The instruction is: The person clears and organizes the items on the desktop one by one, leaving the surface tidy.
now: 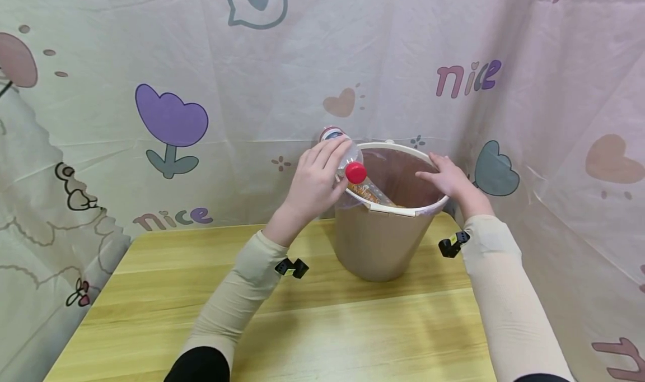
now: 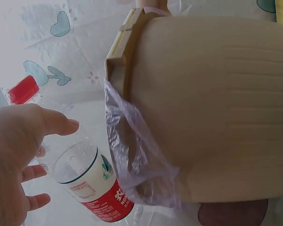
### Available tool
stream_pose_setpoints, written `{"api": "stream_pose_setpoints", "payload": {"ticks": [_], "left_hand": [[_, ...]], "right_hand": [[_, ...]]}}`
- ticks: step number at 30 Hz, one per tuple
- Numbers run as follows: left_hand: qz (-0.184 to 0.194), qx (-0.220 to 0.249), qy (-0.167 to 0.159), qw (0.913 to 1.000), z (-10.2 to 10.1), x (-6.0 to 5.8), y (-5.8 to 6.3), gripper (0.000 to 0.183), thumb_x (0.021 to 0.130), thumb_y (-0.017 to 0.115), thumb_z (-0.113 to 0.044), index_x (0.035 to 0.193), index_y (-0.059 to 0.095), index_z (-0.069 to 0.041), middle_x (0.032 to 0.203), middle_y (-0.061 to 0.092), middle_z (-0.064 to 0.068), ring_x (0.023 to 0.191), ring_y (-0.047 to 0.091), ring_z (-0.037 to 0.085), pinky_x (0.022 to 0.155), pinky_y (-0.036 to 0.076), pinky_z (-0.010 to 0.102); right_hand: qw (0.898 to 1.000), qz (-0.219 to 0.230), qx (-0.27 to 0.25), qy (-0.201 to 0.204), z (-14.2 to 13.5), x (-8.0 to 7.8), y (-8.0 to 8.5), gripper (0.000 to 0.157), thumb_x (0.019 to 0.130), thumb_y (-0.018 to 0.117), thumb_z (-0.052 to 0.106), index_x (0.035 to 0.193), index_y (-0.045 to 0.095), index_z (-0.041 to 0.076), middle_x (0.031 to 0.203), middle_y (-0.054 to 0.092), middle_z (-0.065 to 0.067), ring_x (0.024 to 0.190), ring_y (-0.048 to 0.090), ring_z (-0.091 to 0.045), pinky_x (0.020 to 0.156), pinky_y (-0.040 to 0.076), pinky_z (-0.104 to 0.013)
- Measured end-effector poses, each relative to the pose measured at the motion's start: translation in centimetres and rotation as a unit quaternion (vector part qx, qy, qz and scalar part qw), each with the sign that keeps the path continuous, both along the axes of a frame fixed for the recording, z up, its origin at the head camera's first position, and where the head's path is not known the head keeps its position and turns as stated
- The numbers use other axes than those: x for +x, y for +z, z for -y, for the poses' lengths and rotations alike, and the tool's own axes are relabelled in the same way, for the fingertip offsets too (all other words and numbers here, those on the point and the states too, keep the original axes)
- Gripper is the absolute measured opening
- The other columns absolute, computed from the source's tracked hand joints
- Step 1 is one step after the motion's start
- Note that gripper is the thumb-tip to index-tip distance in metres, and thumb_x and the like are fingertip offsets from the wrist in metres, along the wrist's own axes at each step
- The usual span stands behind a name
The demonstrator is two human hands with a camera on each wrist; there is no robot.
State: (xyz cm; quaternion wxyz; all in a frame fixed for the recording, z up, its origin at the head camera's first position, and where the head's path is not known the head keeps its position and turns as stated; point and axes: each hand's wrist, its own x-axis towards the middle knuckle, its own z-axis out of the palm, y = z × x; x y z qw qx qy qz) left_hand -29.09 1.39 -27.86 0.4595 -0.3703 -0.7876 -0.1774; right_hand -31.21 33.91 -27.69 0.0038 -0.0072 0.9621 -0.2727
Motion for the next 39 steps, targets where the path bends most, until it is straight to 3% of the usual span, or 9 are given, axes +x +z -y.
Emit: {"api": "stream_pose_setpoints", "payload": {"ticks": [16, 27, 39], "left_hand": [[0.011, -0.019, -0.019, 0.9996, -3.5, -0.4, -0.3, 0.056, 0.086, 0.066, -0.017, 0.139, 0.051, -0.011, 0.141, 0.055, 0.007, 0.129, 0.050, 0.025, 0.103, 0.043, 0.043], [0.045, -0.025, -0.029, 0.9982, -5.5, -0.9, 0.1, 0.058, 0.087, 0.072, -0.029, 0.139, 0.052, -0.014, 0.140, 0.056, 0.004, 0.129, 0.052, 0.025, 0.111, 0.039, 0.039], [0.162, -0.064, -0.039, 0.9839, -7.1, -2.1, 0.3, 0.062, 0.086, 0.074, -0.024, 0.141, 0.048, -0.012, 0.146, 0.051, 0.005, 0.134, 0.048, 0.025, 0.106, 0.044, 0.042]], "right_hand": [[1.000, -0.001, 0.015, -0.002, 0.0, -0.3, 0.1, 0.085, 0.097, 0.048, 0.052, 0.156, 0.005, 0.007, 0.163, 0.004, -0.020, 0.150, -0.009, -0.042, 0.116, 0.002, -0.068], [1.000, -0.002, 0.006, -0.006, -0.2, 0.0, 0.0, 0.083, 0.098, 0.049, 0.047, 0.157, 0.004, 0.009, 0.163, 0.005, -0.020, 0.150, -0.010, -0.041, 0.114, 0.003, -0.069], [1.000, 0.002, 0.000, -0.006, -0.1, 0.0, -0.1, 0.084, 0.097, 0.049, 0.047, 0.157, 0.004, 0.010, 0.163, 0.004, -0.020, 0.150, -0.011, -0.041, 0.113, 0.006, -0.071]]}}
